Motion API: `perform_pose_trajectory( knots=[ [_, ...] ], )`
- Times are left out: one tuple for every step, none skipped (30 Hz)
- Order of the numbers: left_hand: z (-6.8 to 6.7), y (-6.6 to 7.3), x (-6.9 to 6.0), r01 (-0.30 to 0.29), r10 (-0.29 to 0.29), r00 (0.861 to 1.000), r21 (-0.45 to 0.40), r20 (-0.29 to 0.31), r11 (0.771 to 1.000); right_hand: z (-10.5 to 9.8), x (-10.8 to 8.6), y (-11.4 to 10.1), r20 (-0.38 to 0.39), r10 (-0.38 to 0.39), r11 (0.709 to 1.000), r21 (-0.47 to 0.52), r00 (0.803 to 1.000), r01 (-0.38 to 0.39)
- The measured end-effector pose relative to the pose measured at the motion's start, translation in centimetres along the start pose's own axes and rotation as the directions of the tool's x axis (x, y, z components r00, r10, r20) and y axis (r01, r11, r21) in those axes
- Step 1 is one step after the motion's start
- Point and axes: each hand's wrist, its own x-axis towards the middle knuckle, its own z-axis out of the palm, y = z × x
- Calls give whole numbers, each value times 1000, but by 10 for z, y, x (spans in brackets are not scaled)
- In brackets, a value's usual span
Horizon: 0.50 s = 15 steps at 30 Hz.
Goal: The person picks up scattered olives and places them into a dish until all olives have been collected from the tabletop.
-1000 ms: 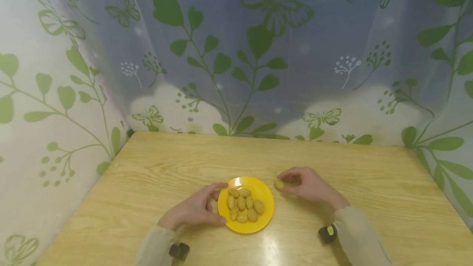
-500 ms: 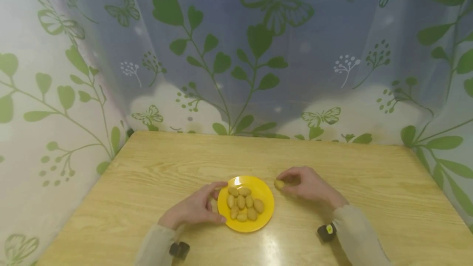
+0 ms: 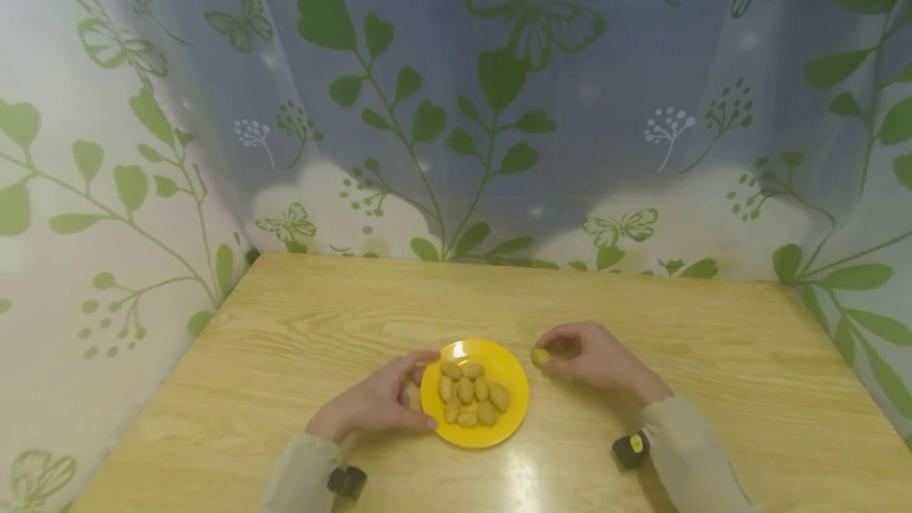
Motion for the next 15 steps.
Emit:
perform_pose_trajectory(
  knots=[
    [0,0,0,-1,1,1000,0,0,1000,0,0,0,-3,2,1000,-1,1000,-2],
    [0,0,0,-2,2,1000,0,1,1000,0,-1,0,-7,6,1000,-2,1000,-6],
    [0,0,0,-1,1,1000,1,1,1000,0,-1,0,-10,11,1000,-2,1000,-11],
    [0,0,0,2,-2,1000,2,0,1000,0,-1,0,-14,16,1000,-4,1000,-16],
    [0,0,0,3,-3,1000,3,1,1000,0,-1,0,-16,20,1000,-3,1000,-20],
    [0,0,0,6,-6,1000,2,2,1000,0,-1,0,-19,25,1000,2,1000,-25],
    [0,0,0,10,-10,1000,2,3,1000,0,-1,0,-20,29,1000,7,999,-29],
    [0,0,0,14,-14,1000,0,4,1000,0,-1,-1,-20,33,999,15,999,-33],
    [0,0,0,14,-14,1000,-2,5,1000,0,-2,-1,-20,36,999,24,999,-36],
    [0,0,0,14,-14,1000,-3,6,1000,0,-2,-2,-21,39,999,32,999,-38],
    [0,-1,1,13,-13,1000,-5,7,1000,0,-2,-2,-23,40,998,40,999,-39],
    [0,-1,1,15,-15,1000,-8,7,1000,1,-2,-2,-26,41,998,47,999,-39],
    [0,-1,1,13,-13,1000,-9,7,1000,1,-3,-3,-28,40,998,53,999,-39],
    [0,-1,1,11,-11,1000,-11,6,1000,1,-3,-3,-33,37,998,58,999,-35],
    [1,-2,1,8,-8,1000,-11,6,1000,1,-3,-3,-37,34,998,59,999,-31]
  ],
)
